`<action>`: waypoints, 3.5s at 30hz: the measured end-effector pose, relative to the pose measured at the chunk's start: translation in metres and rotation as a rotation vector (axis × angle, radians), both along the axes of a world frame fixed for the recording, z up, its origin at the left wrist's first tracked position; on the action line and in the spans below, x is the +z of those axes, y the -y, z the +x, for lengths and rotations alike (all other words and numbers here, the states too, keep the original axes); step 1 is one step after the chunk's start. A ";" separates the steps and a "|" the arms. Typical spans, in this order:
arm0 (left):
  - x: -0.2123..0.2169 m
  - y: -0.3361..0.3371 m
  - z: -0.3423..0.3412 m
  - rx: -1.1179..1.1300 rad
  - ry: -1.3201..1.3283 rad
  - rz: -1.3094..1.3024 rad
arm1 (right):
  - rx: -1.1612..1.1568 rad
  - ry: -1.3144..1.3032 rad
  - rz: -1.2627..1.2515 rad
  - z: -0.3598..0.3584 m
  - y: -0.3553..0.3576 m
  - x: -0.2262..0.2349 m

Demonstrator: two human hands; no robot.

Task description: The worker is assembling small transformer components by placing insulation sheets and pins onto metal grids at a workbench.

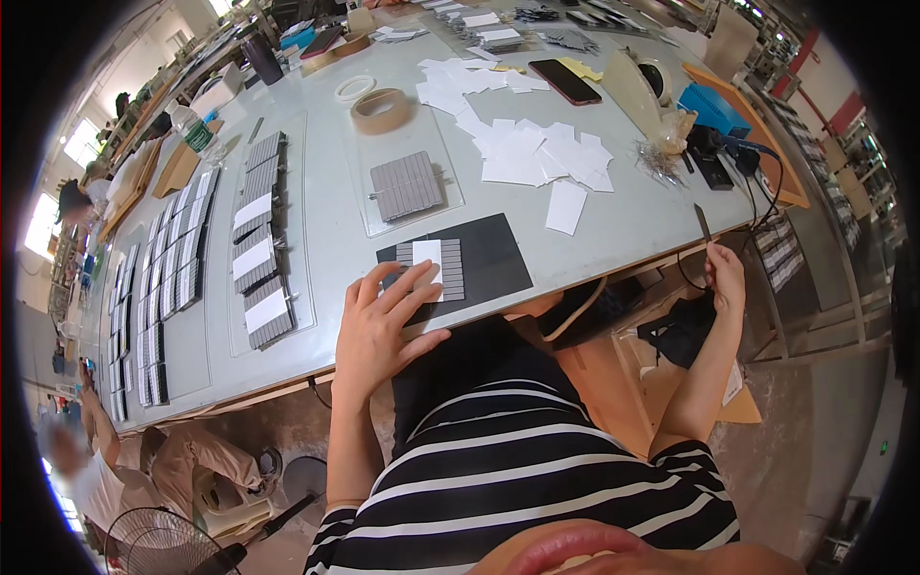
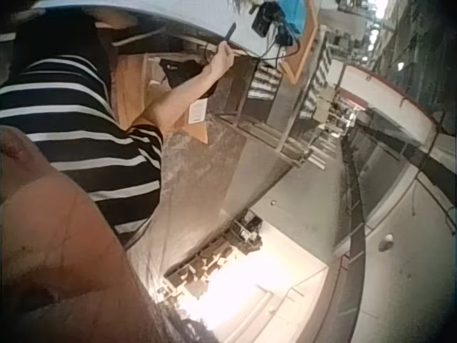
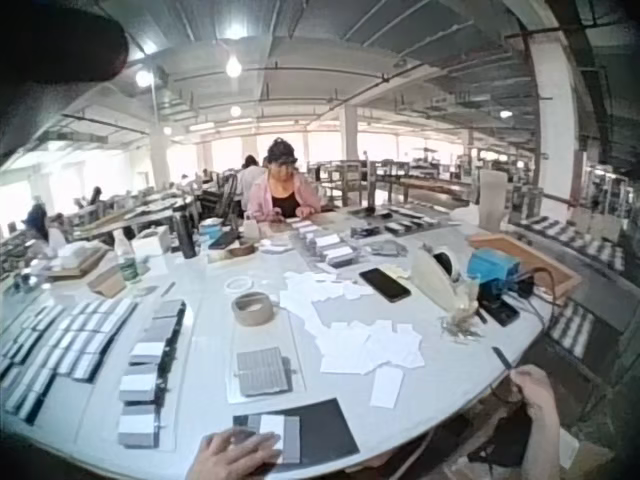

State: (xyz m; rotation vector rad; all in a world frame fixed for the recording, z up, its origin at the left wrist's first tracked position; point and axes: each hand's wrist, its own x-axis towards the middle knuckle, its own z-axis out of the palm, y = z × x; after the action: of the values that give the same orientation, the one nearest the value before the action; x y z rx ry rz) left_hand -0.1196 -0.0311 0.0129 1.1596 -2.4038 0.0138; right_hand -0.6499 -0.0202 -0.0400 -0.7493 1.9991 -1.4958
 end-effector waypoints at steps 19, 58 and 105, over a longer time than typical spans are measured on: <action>-0.004 0.000 0.005 -0.053 0.026 0.034 | 0.848 0.424 -0.411 0.277 -0.059 -0.019; -0.003 -0.003 0.007 -0.146 0.011 0.003 | 0.959 0.065 -0.219 0.305 -0.064 -0.012; -0.002 -0.004 0.009 -0.150 0.019 0.011 | 0.970 -0.033 -0.258 0.310 -0.059 -0.022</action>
State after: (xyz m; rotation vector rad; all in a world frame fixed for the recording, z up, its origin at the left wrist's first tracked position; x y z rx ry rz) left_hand -0.1106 -0.0276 0.0108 0.9847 -2.5044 -0.0362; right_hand -0.3402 0.0385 -0.0619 -1.5585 1.1293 -1.1144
